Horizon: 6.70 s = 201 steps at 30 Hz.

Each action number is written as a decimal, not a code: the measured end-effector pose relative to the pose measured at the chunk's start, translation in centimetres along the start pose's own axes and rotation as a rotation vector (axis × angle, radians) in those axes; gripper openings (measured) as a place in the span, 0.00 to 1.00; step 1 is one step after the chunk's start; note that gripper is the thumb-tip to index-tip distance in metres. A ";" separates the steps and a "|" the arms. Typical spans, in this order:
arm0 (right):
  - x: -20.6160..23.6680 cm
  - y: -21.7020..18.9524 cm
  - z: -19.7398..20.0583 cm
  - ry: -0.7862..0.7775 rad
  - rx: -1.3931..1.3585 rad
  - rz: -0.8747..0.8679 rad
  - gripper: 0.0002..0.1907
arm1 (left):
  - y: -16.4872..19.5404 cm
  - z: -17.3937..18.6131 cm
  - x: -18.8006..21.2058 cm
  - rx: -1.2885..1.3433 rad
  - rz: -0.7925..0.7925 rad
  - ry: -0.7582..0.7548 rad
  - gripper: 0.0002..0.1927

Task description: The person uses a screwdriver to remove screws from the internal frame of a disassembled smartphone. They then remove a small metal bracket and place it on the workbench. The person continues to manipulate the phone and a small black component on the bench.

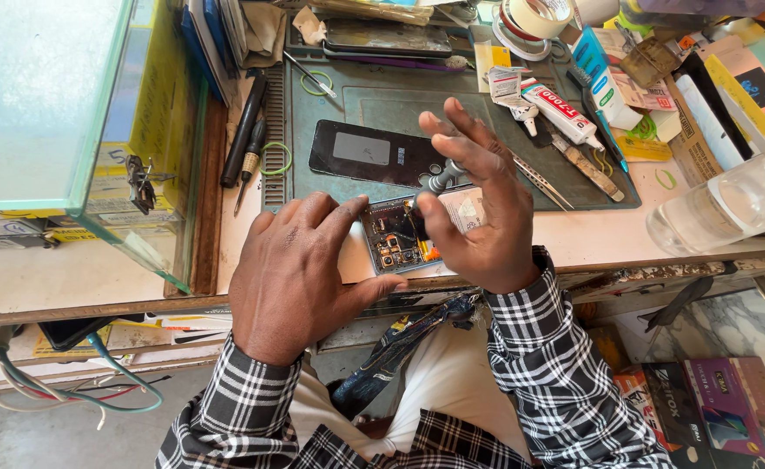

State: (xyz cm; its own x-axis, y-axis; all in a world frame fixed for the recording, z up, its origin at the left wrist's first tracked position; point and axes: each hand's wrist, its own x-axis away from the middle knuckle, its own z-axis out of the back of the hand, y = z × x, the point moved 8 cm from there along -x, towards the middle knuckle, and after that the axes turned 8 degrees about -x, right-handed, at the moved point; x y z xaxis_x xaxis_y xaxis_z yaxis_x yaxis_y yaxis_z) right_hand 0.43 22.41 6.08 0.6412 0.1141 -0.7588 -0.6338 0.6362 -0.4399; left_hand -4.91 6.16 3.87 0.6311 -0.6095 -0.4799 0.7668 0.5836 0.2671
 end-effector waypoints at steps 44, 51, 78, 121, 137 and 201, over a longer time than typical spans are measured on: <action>1.2 2.5 -0.1 0.077 -0.202 -0.150 0.29 | -0.2 -0.4 0.1 0.033 0.016 0.005 0.45; 3.3 3.9 2.6 0.268 -0.417 -0.160 0.36 | -0.3 -0.6 0.0 0.028 0.014 0.005 0.45; 6.2 7.8 7.9 0.291 -0.324 -0.362 0.15 | -0.4 0.0 -0.1 0.006 0.018 -0.008 0.42; 6.8 10.3 8.3 0.376 -0.600 -0.482 0.17 | -0.3 -0.1 0.0 -0.007 -0.011 0.007 0.43; 6.7 8.5 8.4 0.363 -0.374 -0.479 0.13 | -0.3 -0.1 0.1 -0.004 -0.023 0.033 0.44; -1.3 1.6 0.7 0.102 -0.176 -0.098 0.09 | -0.3 -0.2 -0.2 0.024 0.032 -0.017 0.46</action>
State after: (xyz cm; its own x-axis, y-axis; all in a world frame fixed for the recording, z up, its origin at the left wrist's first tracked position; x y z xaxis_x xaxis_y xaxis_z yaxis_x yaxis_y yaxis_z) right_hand -1.11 23.78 6.67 0.6620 -0.0248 -0.7491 -0.6421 0.4968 -0.5839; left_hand -5.27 6.22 3.66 0.6574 -0.5998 -0.4562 0.7484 0.5900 0.3028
